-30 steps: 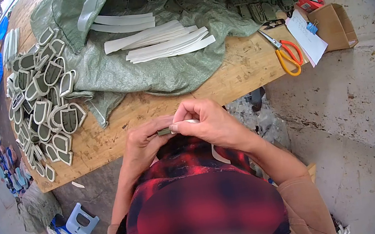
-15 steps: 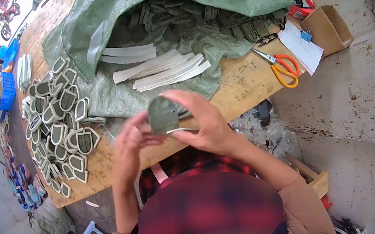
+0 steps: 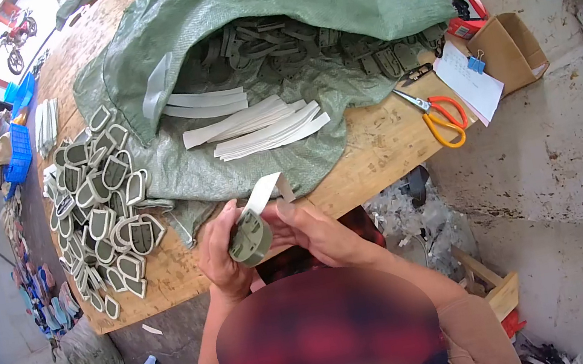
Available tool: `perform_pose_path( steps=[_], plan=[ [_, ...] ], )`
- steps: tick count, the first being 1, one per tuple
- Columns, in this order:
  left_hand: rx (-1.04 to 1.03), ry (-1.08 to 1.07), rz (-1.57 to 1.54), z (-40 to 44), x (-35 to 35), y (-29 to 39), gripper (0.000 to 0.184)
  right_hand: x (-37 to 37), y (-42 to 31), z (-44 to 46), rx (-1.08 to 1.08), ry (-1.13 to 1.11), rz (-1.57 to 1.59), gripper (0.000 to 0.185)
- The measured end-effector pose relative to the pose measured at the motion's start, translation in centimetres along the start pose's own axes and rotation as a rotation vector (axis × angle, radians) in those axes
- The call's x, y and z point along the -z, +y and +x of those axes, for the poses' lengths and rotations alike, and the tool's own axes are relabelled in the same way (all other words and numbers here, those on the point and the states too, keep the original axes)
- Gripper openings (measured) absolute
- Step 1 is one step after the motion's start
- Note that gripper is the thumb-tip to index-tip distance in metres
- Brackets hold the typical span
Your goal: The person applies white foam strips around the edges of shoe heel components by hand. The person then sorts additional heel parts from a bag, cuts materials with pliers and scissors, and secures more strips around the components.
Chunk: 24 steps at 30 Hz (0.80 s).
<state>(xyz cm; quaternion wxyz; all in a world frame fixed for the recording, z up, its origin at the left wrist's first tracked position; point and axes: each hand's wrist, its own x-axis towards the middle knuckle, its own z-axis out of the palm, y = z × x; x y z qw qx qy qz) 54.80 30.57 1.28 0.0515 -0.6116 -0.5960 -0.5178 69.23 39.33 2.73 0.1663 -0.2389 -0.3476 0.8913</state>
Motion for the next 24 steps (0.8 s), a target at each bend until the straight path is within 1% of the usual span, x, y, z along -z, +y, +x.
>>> perform_pose_path(
  steps=[1, 2, 5, 6, 9, 12, 15, 16, 19, 24],
  plan=[
    [0.001, 0.003, -0.009, -0.3, -0.1, 0.1, 0.041, -0.7, 0.1, 0.4, 0.009, 0.056, 0.137, 0.052],
    [0.004, 0.007, -0.013, -0.5, -0.1, 0.1, 0.041, -0.9, -0.4, 1.1, 0.045, 0.087, 0.181, 0.042],
    [0.024, -0.009, -0.039, -1.1, 0.4, 0.1, 0.039, 0.4, -0.4, 1.5, 0.125, 0.07, -0.004, 0.033],
    [0.034, -0.02, -0.054, -1.3, 0.5, 0.2, 0.038, 0.0, -0.2, 1.5, 0.171, 0.105, 0.061, 0.022],
    [0.059, -0.023, -0.144, -1.9, 0.4, 0.8, 0.035, 0.6, 0.4, 1.5, 0.032, 0.097, 0.139, 0.023],
    [0.062, -0.008, -0.116, -2.4, -0.3, 0.3, 0.033, 0.9, 0.6, 1.3, -0.016, 0.144, 0.179, 0.022],
    [0.063, -0.027, -0.064, -2.7, -0.5, -0.2, 0.032, 0.7, 0.4, 0.7, 0.189, 0.232, -0.03, 0.027],
    [0.06, -0.04, -0.048, -2.8, -0.5, -0.3, 0.031, 0.4, 0.3, 0.4, 0.216, 0.239, -0.076, 0.027],
    [0.089, -0.07, -0.023, -2.6, -0.5, -0.3, 0.032, 0.2, 0.3, 0.2, 0.245, 0.277, -0.142, 0.027],
    [0.138, -0.112, 0.037, -2.9, -0.7, -0.6, 0.038, -0.1, 0.2, -0.2, 0.294, 0.341, -0.318, 0.027]
  ],
)
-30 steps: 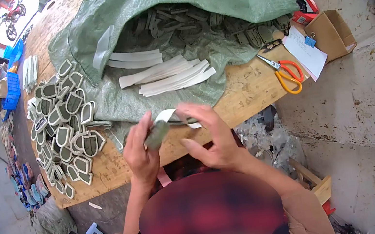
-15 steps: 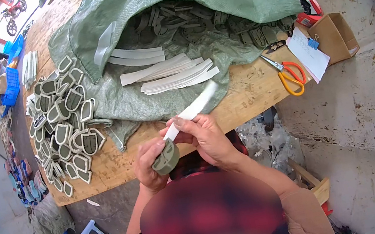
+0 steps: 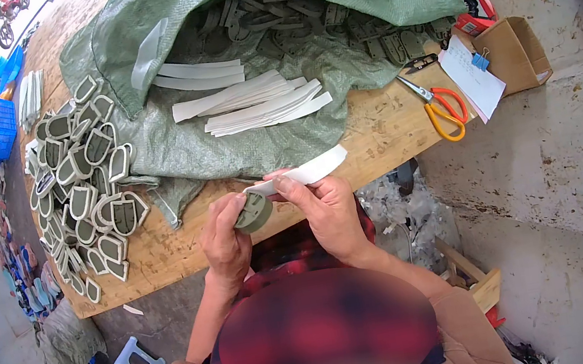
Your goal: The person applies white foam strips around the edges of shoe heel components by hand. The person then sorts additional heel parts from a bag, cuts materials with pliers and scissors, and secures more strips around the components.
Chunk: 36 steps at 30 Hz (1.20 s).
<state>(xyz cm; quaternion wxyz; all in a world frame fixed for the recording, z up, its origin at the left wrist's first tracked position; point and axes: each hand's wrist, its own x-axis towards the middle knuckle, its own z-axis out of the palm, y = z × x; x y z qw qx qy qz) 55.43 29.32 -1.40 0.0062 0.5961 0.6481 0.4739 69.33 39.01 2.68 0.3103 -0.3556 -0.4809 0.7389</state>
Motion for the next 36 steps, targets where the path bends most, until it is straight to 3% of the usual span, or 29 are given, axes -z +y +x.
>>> perform_pose_path(
  steps=[5, 16, 20, 23, 27, 28, 32, 36],
  plan=[
    [0.009, -0.022, 0.091, -0.1, -0.6, -0.2, 0.047, 0.2, 0.0, -0.2, 0.009, 0.017, -0.107, 0.028],
    [0.05, -0.193, 0.212, 0.8, -0.5, 0.2, 0.045, -0.4, 1.2, -0.8, 0.013, 0.019, -0.144, 0.033],
    [0.243, -0.208, -0.06, 1.7, 0.5, 0.3, 0.047, 0.1, 1.1, -0.7, -0.062, -0.041, 0.073, 0.041],
    [0.27, 0.173, -0.176, 3.0, -0.1, 1.5, 0.046, 0.6, 0.9, -0.2, -0.099, -0.192, 0.202, 0.045],
    [0.044, 0.222, -0.373, 2.0, -1.1, 0.9, 0.034, -0.2, 0.9, -0.4, -0.232, -0.415, 0.699, 0.036],
    [0.022, 0.206, -0.433, 1.7, -1.0, 0.7, 0.032, -0.6, 0.4, -0.6, -0.252, -0.27, 0.701, 0.031],
    [-0.023, 0.115, -0.285, 1.6, -0.7, 0.2, 0.03, 0.4, 0.5, 0.0, -0.115, -0.073, 0.28, 0.027],
    [-0.002, 0.045, -0.133, 1.6, -0.2, 0.5, 0.03, 0.6, 0.3, -0.4, 0.001, 0.005, 0.079, 0.024]
  ],
)
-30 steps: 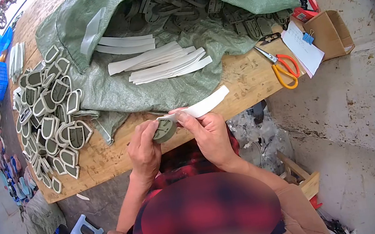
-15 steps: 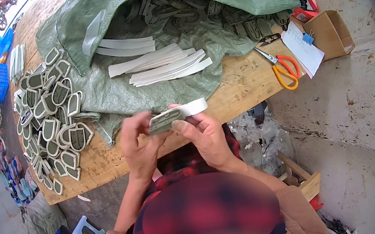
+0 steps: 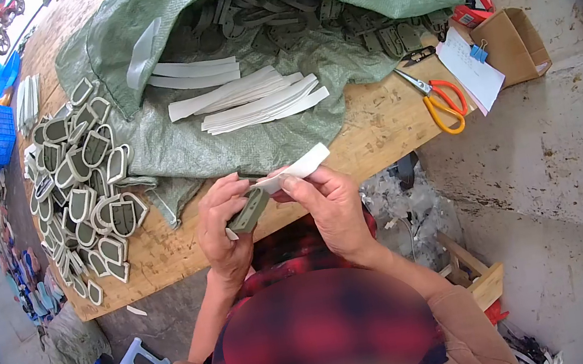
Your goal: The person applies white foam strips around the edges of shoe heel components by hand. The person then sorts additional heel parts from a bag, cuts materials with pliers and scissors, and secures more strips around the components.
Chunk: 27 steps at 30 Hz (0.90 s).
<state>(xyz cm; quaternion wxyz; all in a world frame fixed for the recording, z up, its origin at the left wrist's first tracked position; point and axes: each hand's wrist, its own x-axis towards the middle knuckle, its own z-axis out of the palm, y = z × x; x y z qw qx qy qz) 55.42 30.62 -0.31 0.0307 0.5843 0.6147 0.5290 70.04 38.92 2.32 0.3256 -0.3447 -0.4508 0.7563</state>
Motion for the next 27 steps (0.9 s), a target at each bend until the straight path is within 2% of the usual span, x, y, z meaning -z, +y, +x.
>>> perform_pose_path(
  steps=[4, 8, 14, 16, 17, 19, 22, 25, 27],
  plan=[
    [-0.037, -0.058, 0.179, -0.4, -0.1, -0.3, 0.028, -0.2, 0.0, -0.4, 0.068, 0.038, -0.116, 0.024],
    [0.021, -0.137, 0.287, -0.2, -0.3, 0.2, 0.022, -0.5, -0.1, -0.6, 0.105, 0.05, -0.282, 0.026],
    [0.114, -0.25, 0.353, 0.5, -1.6, 0.8, 0.023, -0.8, 0.4, -1.0, 0.182, 0.083, -0.691, 0.031],
    [0.147, -0.309, 0.335, 1.0, -1.7, 0.8, 0.027, -0.6, 1.0, -0.7, 0.211, 0.096, -0.663, 0.032],
    [0.167, -0.243, 0.245, 1.1, -1.7, 0.8, 0.03, -0.4, 1.2, -0.5, 0.229, 0.103, -0.649, 0.032],
    [0.207, -0.119, 0.063, 0.9, -1.7, 0.7, 0.034, 0.2, 1.1, 0.1, 0.157, 0.054, -0.427, 0.033],
    [0.291, -0.059, -0.082, 0.5, -1.6, 0.7, 0.037, 0.6, 1.2, 0.5, 0.045, -0.04, -0.127, 0.033],
    [0.095, -0.144, 0.01, 0.7, -0.9, 0.5, 0.04, 0.6, 0.8, 0.7, -0.019, -0.066, 0.017, 0.028],
    [0.057, -0.106, -0.025, 0.1, -1.0, 0.2, 0.038, 0.7, 0.2, 0.8, -0.047, -0.049, 0.068, 0.024]
  ],
)
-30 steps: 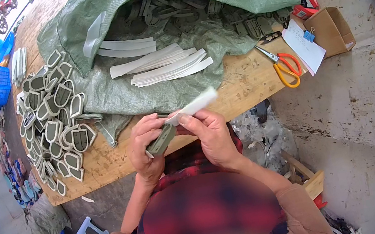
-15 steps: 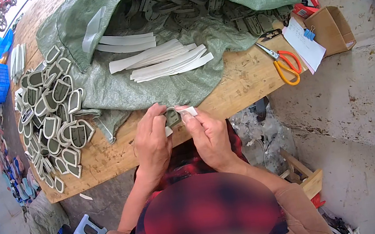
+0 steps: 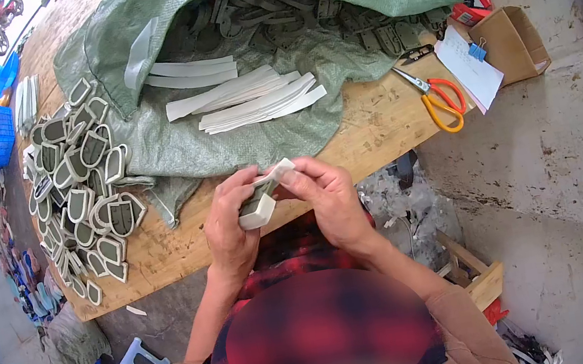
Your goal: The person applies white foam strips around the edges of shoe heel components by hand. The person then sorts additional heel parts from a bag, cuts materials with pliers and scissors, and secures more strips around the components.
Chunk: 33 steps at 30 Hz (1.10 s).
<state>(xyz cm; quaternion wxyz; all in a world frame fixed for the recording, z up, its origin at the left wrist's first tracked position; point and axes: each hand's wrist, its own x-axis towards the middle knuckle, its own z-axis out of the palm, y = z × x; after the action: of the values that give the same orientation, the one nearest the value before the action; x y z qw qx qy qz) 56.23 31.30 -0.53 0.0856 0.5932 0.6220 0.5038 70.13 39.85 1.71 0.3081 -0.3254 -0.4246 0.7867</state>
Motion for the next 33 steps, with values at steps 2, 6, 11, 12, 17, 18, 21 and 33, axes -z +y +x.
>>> perform_pose_path(
  steps=[2, 6, 11, 12, 17, 18, 21, 33],
  plan=[
    [-0.016, 0.024, -0.054, -0.3, -0.1, 0.0, 0.036, 0.3, -0.5, 0.2, -0.026, -0.014, 0.081, 0.021],
    [-0.073, 0.032, -0.055, -0.6, -0.6, -0.2, 0.034, 0.8, -0.7, 0.0, -0.07, 0.008, 0.172, 0.019],
    [0.029, 0.03, 0.015, -0.6, -0.9, -0.1, 0.03, -0.1, -0.3, -1.0, 0.08, 0.127, -0.128, 0.017],
    [0.044, 0.032, 0.012, -0.6, -1.1, 0.0, 0.03, -0.6, -0.2, -1.3, 0.149, 0.166, -0.292, 0.017],
    [0.13, -0.051, -0.06, -0.1, -0.9, 0.1, 0.033, -0.5, 1.0, -1.2, 0.511, 0.171, -0.726, 0.021],
    [0.182, -0.065, -0.116, 0.0, -0.8, 0.0, 0.032, -0.5, 0.7, -1.2, 0.532, 0.133, -0.755, 0.021],
    [0.387, -0.083, -0.324, -0.1, -0.5, -0.4, 0.028, -0.5, -1.0, -1.1, 0.422, 0.034, -0.654, 0.02],
    [0.386, -0.311, -0.536, 0.1, 1.3, -0.2, 0.027, 1.7, -4.5, 1.1, -0.074, -0.449, -0.357, 0.004]
  ],
)
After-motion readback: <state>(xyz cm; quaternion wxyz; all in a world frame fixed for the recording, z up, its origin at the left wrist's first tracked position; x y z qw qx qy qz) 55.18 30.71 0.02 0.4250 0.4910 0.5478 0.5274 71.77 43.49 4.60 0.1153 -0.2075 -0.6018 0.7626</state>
